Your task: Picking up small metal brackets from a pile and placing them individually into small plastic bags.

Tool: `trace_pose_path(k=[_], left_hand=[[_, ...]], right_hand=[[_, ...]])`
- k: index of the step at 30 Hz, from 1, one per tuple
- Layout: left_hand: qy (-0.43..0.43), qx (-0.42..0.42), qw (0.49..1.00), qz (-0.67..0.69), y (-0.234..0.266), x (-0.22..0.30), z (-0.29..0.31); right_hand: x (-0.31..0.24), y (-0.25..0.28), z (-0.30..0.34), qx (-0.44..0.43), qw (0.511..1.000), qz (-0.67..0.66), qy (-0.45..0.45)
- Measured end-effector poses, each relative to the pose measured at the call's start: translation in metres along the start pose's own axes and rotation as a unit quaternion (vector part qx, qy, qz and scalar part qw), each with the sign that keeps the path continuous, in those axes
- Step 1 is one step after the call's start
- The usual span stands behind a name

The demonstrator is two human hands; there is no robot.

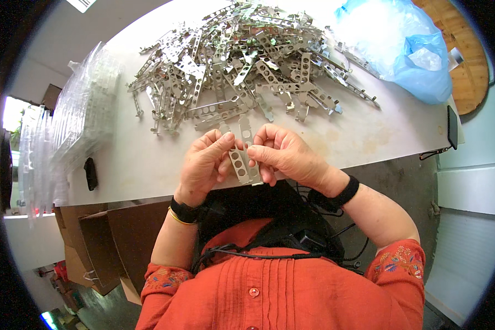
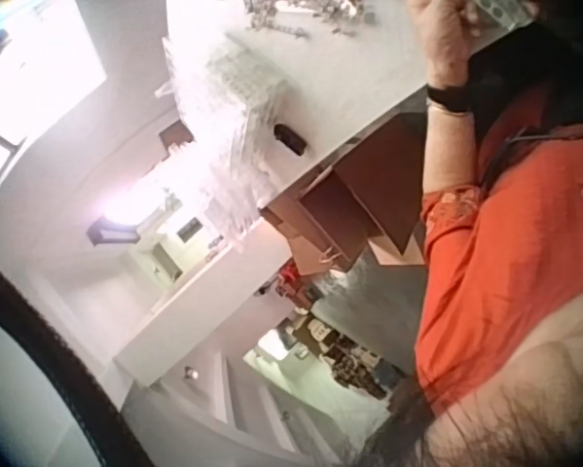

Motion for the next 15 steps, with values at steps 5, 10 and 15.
trace_pose_path(k=[5, 10, 15], left_hand=[[0.001, -0.037, 0.999, 0.03, -0.0051, -0.001, 0.0051], [0.002, -0.04, 0.999, 0.032, -0.0106, 0.0012, 0.0068], [0.006, -0.019, 0.999, 0.027, -0.0119, 0.0006, 0.0058]], right_hand=[[0.0012, -0.0048, 0.0022, -0.013, 0.999, 0.033, 0.008], [0.0024, -0.0027, 0.0008, -0.017, 0.999, 0.031, 0.022], [0.0017, -0.0005, 0.0017, -0.002, 1.0, -0.003, 0.029]])
Point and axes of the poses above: each hand's wrist, its own z-axis away from the middle knuckle, its own y-axis out of the back of the hand, x = y × z, the point moved 6 cm from there along -z, towards the middle knuckle, and after that the axes turned 4 degrees about x, right-handed, at the moved point
